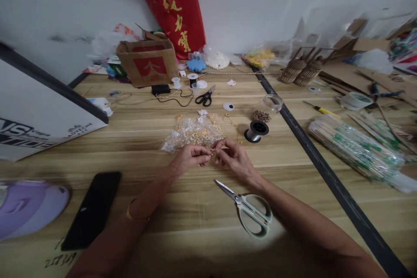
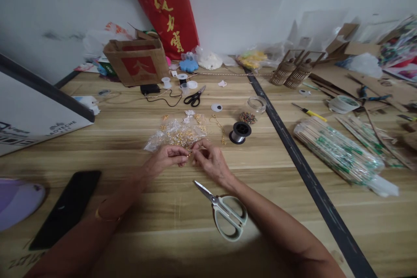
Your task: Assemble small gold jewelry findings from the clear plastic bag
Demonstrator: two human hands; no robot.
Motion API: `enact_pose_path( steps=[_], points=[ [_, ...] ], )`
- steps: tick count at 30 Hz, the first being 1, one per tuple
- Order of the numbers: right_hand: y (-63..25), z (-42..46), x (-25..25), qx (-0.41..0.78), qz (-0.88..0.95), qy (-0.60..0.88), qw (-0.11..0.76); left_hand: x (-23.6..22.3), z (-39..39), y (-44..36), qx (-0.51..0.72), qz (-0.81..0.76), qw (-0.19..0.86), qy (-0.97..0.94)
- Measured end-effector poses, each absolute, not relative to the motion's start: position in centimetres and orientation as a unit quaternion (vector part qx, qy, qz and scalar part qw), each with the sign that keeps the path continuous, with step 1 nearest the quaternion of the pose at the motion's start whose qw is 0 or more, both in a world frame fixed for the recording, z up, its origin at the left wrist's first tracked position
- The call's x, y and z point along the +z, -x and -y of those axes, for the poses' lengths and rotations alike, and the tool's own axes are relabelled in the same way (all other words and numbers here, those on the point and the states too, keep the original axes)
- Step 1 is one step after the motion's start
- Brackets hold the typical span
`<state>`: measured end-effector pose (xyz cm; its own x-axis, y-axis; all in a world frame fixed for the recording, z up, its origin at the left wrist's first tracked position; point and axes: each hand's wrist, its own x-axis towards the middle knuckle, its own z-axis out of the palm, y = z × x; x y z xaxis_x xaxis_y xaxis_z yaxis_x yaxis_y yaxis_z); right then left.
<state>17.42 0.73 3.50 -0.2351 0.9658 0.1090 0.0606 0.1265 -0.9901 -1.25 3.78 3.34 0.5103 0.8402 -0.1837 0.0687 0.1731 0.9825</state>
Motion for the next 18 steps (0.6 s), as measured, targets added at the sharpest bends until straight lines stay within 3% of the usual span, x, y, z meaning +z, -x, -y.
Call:
enact_pose_path(
  steps=[4, 18],
  points=[
    [-17.3, -0.8, 3.7, 0.548, 0.578, 0.422, 0.433, 3.1, -3.9, 1.4, 0.280, -0.386, 0.669, -0.570],
    [-17.7, -1.2, 2.9, 0.531, 0.587, 0.427, 0.437, 3.7, -3.9, 1.3, 0.313, -0.365, 0.690, -0.541]
  ],
)
